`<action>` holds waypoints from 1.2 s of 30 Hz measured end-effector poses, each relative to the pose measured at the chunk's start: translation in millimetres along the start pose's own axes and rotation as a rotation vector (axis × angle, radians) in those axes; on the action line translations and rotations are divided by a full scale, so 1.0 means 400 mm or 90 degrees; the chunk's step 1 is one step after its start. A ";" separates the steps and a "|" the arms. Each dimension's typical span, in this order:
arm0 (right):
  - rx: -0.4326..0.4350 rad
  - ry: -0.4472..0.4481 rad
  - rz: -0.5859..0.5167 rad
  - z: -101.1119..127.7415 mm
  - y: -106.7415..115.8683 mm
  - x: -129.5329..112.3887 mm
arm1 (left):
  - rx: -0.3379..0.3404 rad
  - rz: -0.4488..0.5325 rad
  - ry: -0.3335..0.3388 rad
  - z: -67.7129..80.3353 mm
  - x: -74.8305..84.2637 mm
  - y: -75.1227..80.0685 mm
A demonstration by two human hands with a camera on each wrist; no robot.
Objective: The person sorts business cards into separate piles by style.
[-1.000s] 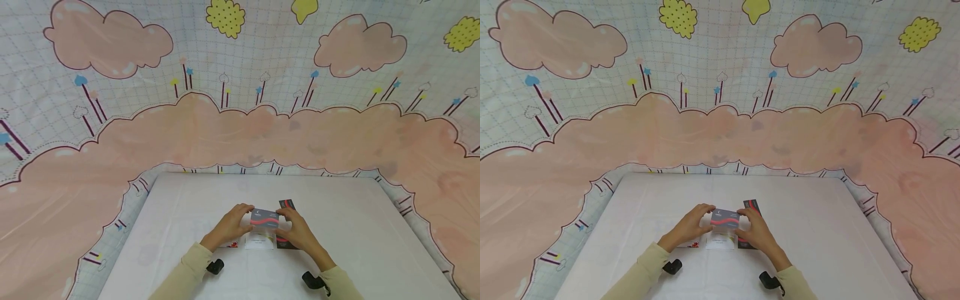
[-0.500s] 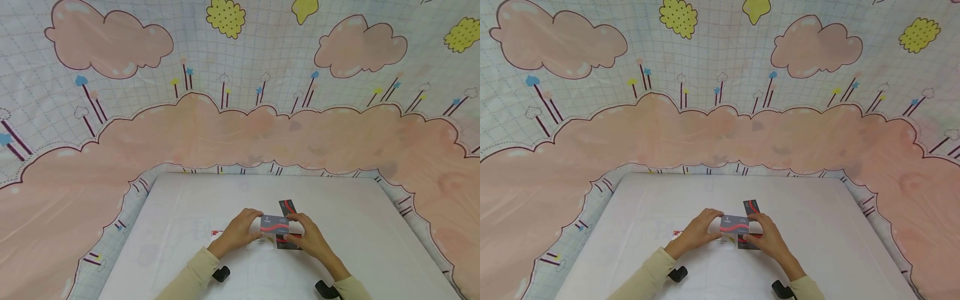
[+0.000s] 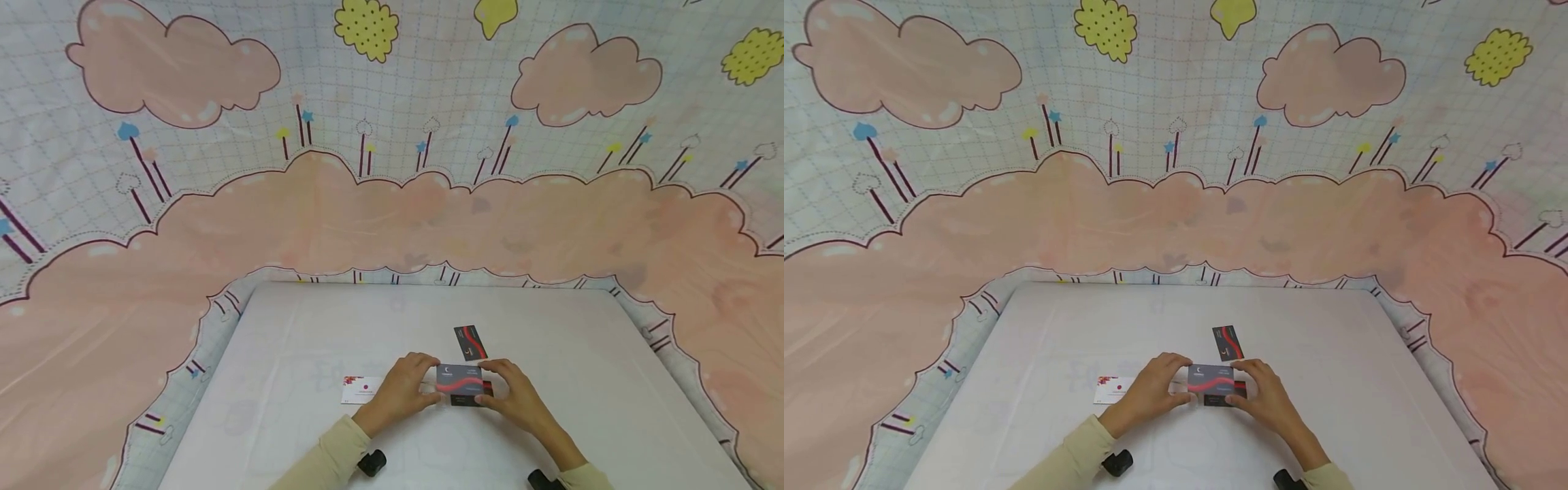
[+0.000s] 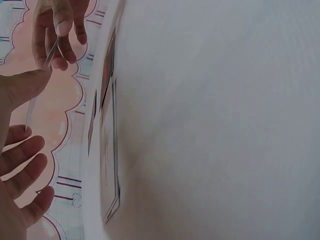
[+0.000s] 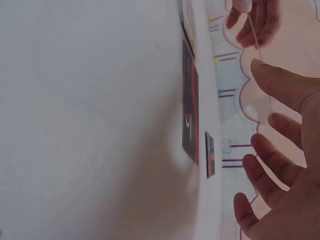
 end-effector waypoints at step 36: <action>-0.040 -0.076 0.106 0.029 0.003 0.081 | -0.107 -0.053 0.056 -0.019 0.058 -0.110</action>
Point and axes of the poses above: each hand's wrist, its own z-axis away from the middle knuckle, its own y-axis out of the back of the hand, x = y × z, the point moved 3 cm from there along -z, towards the middle knuckle, and after that the axes turned 4 degrees about -z, right-handed, at the moved point
